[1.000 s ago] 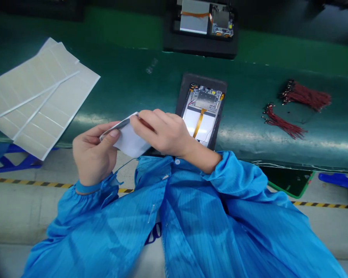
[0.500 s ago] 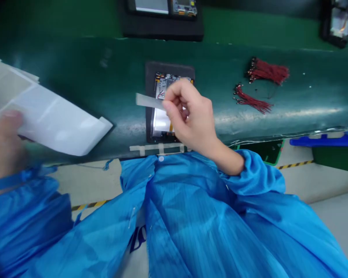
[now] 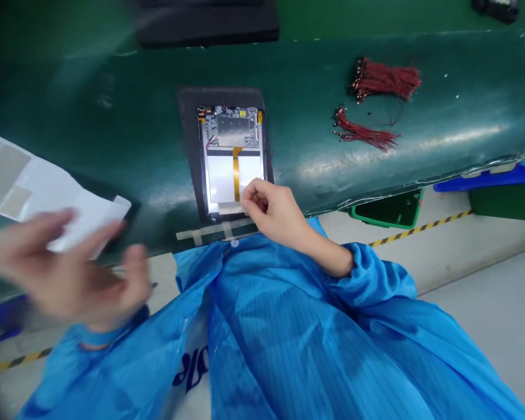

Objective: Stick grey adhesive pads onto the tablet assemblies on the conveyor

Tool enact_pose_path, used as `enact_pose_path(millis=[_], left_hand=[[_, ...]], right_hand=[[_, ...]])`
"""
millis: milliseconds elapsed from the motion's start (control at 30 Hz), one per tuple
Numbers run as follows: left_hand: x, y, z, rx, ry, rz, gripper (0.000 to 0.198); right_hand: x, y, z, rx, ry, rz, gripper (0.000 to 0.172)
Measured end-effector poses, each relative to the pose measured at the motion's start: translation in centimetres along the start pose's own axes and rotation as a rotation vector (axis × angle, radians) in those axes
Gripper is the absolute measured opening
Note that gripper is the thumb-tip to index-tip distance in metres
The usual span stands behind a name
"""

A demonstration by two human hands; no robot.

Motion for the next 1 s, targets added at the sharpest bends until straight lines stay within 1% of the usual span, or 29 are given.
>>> enact_pose_path(millis=[33,67,100,133,200,267,467,667,833,1000], left_hand=[[0.9,0.0,-1.7,0.055,-0.006,-0.097,0.046],[2.1,0.1,-3.1,0.081,0.003,-0.086,0.045],[3.1,0.1,-4.2,0.109,0.018,-0.102,0.043],[4.1,0.2,-4.9,0.121,0.037,-0.082,0.042],[5.6,0.3,-5.3,0.133,0.065,-0.039,0.041],[6.3,0.4,-5.2,0.145,0.074,-0.002,0.042],[7.1,0.3,-4.6,0.182,0.079,0.057,0.046],[7.5,-0.1,-4.7,0.207,0.085,0.062,0.046],[7.4,-0.1,-4.8,0.209,0.095,0.065,0.046],[7.4,-0.1,-4.7,0.212,0.096,0.071,0.046]], right_hand=[[0.3,0.0,-0.3,0.016,-0.01,-0.006,0.009],[0.7,0.0,-0.5,0.028,-0.009,-0.01,0.009],[1.0,0.0,-0.8,0.039,-0.003,-0.012,0.009],[1.3,0.0,-1.1,0.047,0.006,-0.015,0.009],[1.7,0.0,-1.4,0.054,0.018,-0.024,0.008],[1.8,0.0,-1.5,0.056,0.02,-0.032,0.008],[1.7,-0.3,-1.1,0.071,0.042,-0.039,0.007],[1.9,-0.5,-1.4,0.097,0.03,-0.036,0.007],[1.9,-0.5,-1.5,0.116,-0.008,-0.038,0.007],[1.8,-0.5,-1.3,0.118,0.012,-0.025,0.008]])
Point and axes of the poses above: each hand's wrist, its own y-axis away from the middle knuckle, its own x-axis out of the palm, z = x × y, the point moved 4 cm from there along -y, towards the middle knuckle, and after that the axes turned 7 degrees about -z, right-handed, at the moved point
